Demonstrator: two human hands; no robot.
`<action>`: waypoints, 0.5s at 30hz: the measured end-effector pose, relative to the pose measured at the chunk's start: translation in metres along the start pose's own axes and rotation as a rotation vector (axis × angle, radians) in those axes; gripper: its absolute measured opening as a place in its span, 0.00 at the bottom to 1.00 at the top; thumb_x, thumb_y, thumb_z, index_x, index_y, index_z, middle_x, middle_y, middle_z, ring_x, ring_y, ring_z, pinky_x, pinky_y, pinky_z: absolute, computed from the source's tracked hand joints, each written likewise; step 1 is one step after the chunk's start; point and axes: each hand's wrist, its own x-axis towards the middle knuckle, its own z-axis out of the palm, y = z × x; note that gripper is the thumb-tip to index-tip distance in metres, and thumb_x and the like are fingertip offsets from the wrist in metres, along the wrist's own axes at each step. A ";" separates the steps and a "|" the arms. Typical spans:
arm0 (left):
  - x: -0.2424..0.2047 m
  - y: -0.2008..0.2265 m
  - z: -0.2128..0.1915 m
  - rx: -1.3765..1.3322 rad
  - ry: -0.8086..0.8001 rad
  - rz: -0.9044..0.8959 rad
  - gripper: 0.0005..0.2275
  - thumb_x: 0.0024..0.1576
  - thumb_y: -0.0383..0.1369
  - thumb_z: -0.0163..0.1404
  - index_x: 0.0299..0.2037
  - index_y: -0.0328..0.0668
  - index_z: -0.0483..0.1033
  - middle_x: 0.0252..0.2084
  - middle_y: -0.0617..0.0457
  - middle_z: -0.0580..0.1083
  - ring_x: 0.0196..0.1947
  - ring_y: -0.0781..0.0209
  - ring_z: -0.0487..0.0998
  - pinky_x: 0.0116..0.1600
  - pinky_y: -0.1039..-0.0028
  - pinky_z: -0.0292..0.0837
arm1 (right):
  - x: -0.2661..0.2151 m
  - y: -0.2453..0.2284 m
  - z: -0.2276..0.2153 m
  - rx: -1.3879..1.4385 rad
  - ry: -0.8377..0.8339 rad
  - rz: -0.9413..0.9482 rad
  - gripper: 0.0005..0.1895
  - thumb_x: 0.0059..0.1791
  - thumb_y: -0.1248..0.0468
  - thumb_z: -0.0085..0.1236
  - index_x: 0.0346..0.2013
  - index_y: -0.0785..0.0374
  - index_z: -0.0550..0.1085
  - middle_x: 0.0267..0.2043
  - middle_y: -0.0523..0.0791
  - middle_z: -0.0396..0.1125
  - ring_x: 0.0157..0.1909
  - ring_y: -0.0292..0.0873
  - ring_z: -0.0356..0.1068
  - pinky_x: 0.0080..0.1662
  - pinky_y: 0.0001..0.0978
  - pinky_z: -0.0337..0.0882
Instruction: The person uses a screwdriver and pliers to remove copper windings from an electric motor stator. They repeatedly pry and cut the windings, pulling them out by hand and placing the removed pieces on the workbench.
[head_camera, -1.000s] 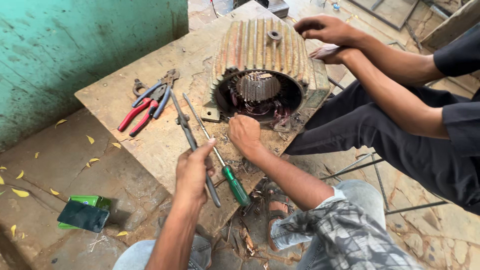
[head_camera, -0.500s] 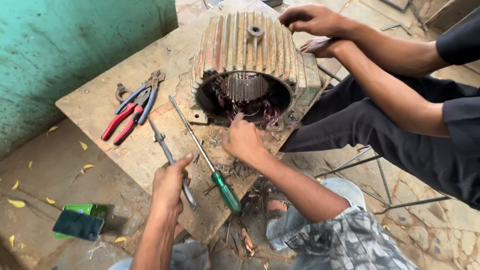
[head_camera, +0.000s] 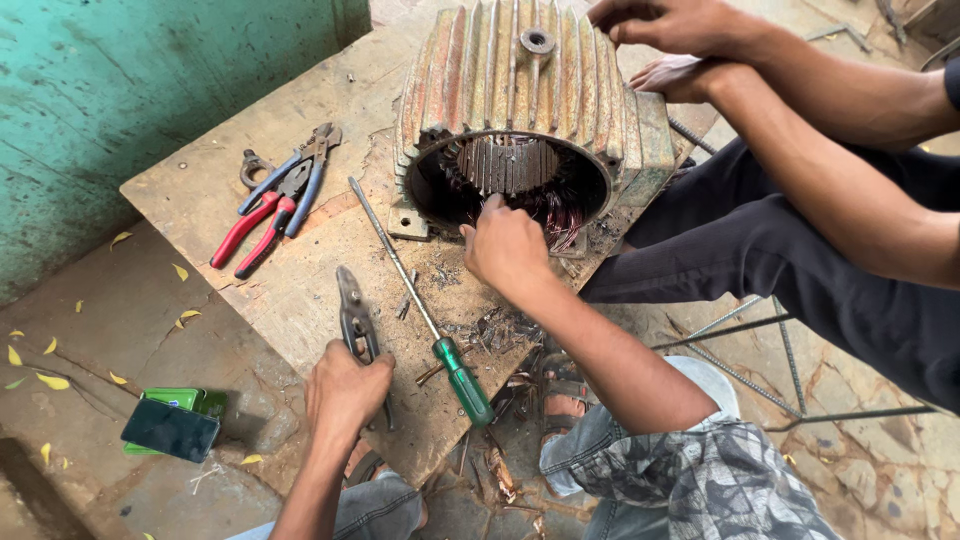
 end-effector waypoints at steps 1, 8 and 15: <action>0.001 0.001 0.002 0.027 0.016 0.021 0.24 0.49 0.41 0.57 0.46 0.22 0.73 0.43 0.25 0.78 0.45 0.34 0.82 0.56 0.53 0.74 | 0.001 0.000 0.007 -0.044 0.004 -0.007 0.25 0.54 0.51 0.49 0.42 0.76 0.70 0.22 0.53 0.71 0.24 0.52 0.76 0.26 0.38 0.77; 0.010 0.003 0.017 0.121 0.050 0.106 0.20 0.49 0.37 0.55 0.44 0.25 0.76 0.43 0.26 0.78 0.47 0.31 0.80 0.55 0.50 0.74 | -0.001 -0.007 0.027 -0.072 0.058 -0.087 0.19 0.57 0.59 0.44 0.41 0.77 0.71 0.21 0.51 0.71 0.22 0.49 0.75 0.23 0.38 0.75; 0.008 0.002 0.018 0.165 0.028 0.123 0.18 0.51 0.38 0.54 0.43 0.27 0.78 0.43 0.29 0.79 0.47 0.33 0.81 0.55 0.50 0.75 | -0.073 0.016 -0.021 0.171 0.175 -0.256 0.29 0.51 0.45 0.48 0.22 0.70 0.74 0.19 0.57 0.67 0.24 0.60 0.72 0.30 0.53 0.74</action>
